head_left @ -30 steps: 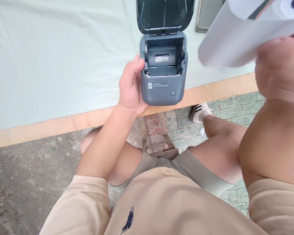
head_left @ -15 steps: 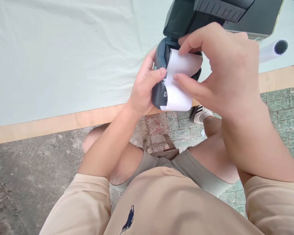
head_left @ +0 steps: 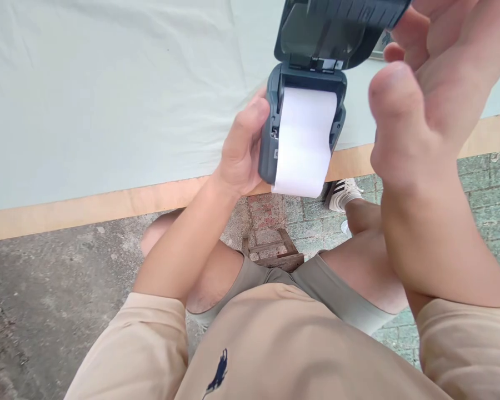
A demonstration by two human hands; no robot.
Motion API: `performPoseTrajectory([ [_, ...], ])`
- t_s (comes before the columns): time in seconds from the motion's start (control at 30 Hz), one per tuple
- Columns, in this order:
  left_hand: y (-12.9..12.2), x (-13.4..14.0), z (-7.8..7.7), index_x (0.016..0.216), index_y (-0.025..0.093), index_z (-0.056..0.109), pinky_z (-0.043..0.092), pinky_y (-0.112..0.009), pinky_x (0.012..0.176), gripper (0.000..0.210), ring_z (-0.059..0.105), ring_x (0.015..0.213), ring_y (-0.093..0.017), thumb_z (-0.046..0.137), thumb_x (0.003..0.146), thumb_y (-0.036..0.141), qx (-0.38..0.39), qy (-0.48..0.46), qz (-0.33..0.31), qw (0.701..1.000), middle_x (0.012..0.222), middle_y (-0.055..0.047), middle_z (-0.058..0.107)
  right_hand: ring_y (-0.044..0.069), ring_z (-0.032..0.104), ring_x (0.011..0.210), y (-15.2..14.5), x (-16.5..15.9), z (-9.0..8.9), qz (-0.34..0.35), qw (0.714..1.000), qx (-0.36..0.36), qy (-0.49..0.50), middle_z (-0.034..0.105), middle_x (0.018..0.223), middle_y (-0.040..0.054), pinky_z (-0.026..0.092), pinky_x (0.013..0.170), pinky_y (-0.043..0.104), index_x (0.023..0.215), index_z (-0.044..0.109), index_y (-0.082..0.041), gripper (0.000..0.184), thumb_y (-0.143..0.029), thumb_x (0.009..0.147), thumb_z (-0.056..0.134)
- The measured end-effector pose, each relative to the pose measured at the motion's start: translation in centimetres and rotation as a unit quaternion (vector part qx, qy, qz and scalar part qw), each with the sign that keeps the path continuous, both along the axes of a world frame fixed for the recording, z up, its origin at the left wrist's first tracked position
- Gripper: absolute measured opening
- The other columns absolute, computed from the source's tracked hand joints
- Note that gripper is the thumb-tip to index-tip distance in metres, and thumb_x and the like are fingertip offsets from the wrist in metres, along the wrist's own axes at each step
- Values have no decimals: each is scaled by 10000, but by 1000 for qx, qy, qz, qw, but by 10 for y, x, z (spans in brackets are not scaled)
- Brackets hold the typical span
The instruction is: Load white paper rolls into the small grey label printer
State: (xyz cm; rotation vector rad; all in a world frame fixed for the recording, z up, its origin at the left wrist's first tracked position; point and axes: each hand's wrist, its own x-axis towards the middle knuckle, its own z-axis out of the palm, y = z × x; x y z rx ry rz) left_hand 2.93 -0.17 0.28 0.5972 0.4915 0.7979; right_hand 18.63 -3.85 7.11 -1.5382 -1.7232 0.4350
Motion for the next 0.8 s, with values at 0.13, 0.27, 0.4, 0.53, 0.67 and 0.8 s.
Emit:
performPoseTrajectory([
  [0.13, 0, 0, 3, 1038, 330, 637, 559, -379, 769, 345, 677, 903, -257, 512, 804, 551, -3, 13, -3, 1000, 616, -29, 603, 154, 563, 1142, 1, 3, -7, 6, 998, 57, -6, 503, 1087, -37, 487, 888, 318, 1234, 418, -418, 350, -575, 923, 376],
  [0.27, -4, 4, 7, 925, 300, 591, 543, -383, 898, 123, 657, 1071, -238, 578, 804, 281, 25, -18, 29, 999, 848, -11, 666, 145, 499, 1230, -2, 5, -16, 75, 991, -98, 52, 398, 1371, -25, 514, 917, 275, 1278, 379, -313, 439, -375, 881, 555],
  [0.4, -5, 4, 8, 975, 280, 574, 559, -397, 849, 170, 630, 1138, -270, 546, 808, 274, 46, -3, 13, 999, 979, -27, 666, 117, 545, 1097, -1, 1, -21, 90, 974, -159, 136, 375, 1393, 3, 541, 703, 208, 1276, 358, -289, 530, -322, 827, 637],
  [0.53, 1, 1, 5, 995, 238, 595, 552, -419, 894, 295, 599, 1158, -267, 364, 867, 369, 23, -5, -8, 1000, 930, -44, 661, 128, 537, 1123, 2, 3, -20, 69, 977, -154, 128, 369, 1396, 13, 535, 650, 192, 1266, 356, -296, 521, -303, 822, 629],
  [0.67, 5, 3, 0, 958, 214, 591, 533, -366, 865, 248, 640, 923, -203, 372, 844, 237, 16, -21, 30, 999, 894, -28, 653, 169, 410, 1330, 4, 18, -17, 105, 978, -162, 74, 349, 1453, 38, 540, 912, 262, 1323, 358, -263, 594, -300, 803, 642],
  [0.8, 5, 6, -1, 940, 198, 609, 520, -308, 764, 244, 655, 874, -189, 381, 853, 196, 4, -18, 57, 998, 793, -17, 619, 200, 494, 1246, 1, 25, -15, 126, 987, -86, -39, 469, 1354, 8, 514, 951, 328, 1283, 454, -301, 633, -344, 718, 736],
])
